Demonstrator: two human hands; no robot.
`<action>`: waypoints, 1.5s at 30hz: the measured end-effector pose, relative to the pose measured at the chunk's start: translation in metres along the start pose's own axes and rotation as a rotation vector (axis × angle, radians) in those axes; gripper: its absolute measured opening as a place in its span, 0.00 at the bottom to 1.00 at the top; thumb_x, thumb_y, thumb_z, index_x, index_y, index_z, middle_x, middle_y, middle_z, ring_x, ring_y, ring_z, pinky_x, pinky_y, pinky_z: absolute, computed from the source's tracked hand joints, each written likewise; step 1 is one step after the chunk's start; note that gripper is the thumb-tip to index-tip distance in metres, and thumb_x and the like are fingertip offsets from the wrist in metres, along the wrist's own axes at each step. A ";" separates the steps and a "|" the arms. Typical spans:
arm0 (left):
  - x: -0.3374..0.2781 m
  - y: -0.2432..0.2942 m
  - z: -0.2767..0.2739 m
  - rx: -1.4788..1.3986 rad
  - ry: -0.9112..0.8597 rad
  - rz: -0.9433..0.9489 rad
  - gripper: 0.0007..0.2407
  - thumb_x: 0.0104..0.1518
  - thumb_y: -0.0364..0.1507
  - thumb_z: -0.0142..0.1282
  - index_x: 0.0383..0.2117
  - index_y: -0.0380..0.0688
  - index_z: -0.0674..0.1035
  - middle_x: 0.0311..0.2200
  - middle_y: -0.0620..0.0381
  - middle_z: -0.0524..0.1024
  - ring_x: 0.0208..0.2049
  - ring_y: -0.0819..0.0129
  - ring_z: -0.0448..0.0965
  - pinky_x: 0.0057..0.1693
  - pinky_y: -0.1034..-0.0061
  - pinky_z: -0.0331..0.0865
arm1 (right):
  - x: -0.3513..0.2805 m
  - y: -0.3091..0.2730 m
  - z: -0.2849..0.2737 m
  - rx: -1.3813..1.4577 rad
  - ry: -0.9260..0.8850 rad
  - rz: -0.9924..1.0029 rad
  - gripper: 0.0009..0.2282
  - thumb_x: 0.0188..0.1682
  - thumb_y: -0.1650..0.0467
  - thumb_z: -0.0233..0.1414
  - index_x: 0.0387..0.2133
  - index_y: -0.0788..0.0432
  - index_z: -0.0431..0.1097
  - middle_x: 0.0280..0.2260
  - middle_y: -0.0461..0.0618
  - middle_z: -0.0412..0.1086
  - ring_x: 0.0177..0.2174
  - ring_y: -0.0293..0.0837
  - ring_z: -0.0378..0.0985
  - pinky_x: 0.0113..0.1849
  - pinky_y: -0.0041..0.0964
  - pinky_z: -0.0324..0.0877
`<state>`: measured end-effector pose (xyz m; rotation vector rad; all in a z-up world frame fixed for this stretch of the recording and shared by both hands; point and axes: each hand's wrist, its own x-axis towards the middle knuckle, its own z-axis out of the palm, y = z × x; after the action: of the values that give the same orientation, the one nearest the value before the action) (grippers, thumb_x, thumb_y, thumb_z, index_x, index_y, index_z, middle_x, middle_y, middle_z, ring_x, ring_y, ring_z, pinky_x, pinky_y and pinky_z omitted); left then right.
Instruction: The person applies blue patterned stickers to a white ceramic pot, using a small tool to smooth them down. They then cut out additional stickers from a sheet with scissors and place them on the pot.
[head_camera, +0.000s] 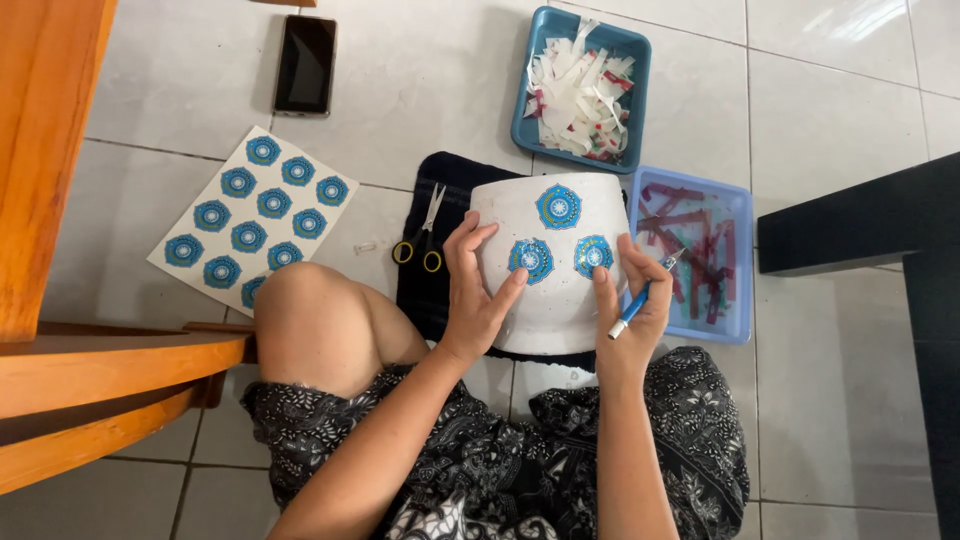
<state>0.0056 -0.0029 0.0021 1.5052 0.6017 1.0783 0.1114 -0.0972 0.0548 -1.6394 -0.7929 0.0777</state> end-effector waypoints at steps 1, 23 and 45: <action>0.000 0.000 0.000 0.000 -0.002 -0.001 0.23 0.53 0.38 0.53 0.51 0.43 0.60 0.56 0.43 0.45 0.64 0.43 0.37 0.65 0.54 0.37 | 0.000 0.001 -0.001 -0.001 0.001 0.002 0.12 0.47 0.72 0.52 0.41 0.60 0.57 0.48 0.60 0.65 0.55 0.54 0.58 0.55 0.53 0.49; 0.011 -0.017 -0.014 -0.041 0.309 -0.339 0.16 0.63 0.39 0.29 0.44 0.43 0.67 0.42 0.50 0.66 0.46 0.62 0.67 0.55 0.68 0.57 | 0.008 0.042 -0.056 -0.003 0.091 0.081 0.13 0.57 0.65 0.35 0.39 0.62 0.62 0.23 0.55 0.67 0.29 0.45 0.74 0.38 0.34 0.65; 0.067 -0.067 -0.119 0.428 0.211 -0.610 0.09 0.54 0.38 0.43 0.31 0.59 0.79 0.28 0.63 0.79 0.29 0.75 0.79 0.38 0.82 0.70 | 0.001 0.077 -0.080 -0.430 -0.509 0.374 0.24 0.38 0.86 0.43 0.49 0.58 0.61 0.42 0.60 0.64 0.40 0.60 0.72 0.41 0.51 0.70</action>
<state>-0.0557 0.1267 -0.0481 1.4195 1.4053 0.6519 0.1839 -0.1653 0.0056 -2.2055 -0.9123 0.6481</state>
